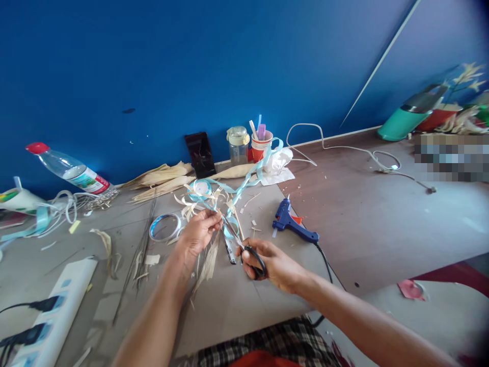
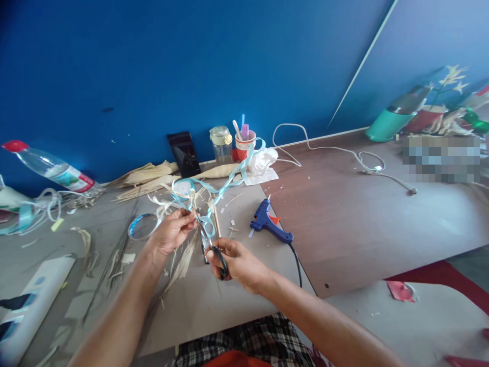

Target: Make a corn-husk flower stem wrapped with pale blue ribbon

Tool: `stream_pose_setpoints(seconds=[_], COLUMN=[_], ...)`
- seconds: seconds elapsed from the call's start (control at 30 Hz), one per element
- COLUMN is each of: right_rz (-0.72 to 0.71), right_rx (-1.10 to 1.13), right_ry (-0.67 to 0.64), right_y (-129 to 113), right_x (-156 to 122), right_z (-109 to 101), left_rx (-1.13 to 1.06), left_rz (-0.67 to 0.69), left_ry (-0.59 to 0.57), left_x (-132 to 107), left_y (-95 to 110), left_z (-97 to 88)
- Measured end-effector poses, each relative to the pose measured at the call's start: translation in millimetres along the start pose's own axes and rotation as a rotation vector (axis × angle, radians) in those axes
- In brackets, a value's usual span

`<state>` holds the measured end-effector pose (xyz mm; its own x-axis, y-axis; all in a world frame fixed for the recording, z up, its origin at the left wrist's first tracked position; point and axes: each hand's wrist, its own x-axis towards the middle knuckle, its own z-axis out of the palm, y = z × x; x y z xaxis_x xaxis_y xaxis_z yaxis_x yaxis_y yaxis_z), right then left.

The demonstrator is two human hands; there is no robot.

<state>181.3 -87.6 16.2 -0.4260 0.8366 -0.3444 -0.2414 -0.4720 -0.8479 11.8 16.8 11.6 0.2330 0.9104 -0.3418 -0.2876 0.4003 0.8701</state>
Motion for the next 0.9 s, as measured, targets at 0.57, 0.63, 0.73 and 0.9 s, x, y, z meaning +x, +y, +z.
stream_pose_setpoints(seconds=[0.57,0.63,0.73,0.9], right_rz=[-0.079,-0.077,-0.072,-0.071], right_rx=[0.007,0.010,0.015,0.011], right_ry=[0.060,0.055,0.045,0.031], right_y=[3.6,3.4,3.7,2.9], right_x=[4.6,5.1,5.7,4.6], right_z=[3.0,3.0,2.9,2.9], left_rx=[-0.035,-0.039,-0.049,-0.044], left_rz=[0.052,0.048,0.042,0.076], left_ry=[-0.033,-0.035,-0.034,-0.022], left_x=[-1.1,-0.7,-1.1,-2.7], left_y=[-1.6,-1.7,-0.9,1.9], left_z=[3.6,2.6,1.6,2.9])
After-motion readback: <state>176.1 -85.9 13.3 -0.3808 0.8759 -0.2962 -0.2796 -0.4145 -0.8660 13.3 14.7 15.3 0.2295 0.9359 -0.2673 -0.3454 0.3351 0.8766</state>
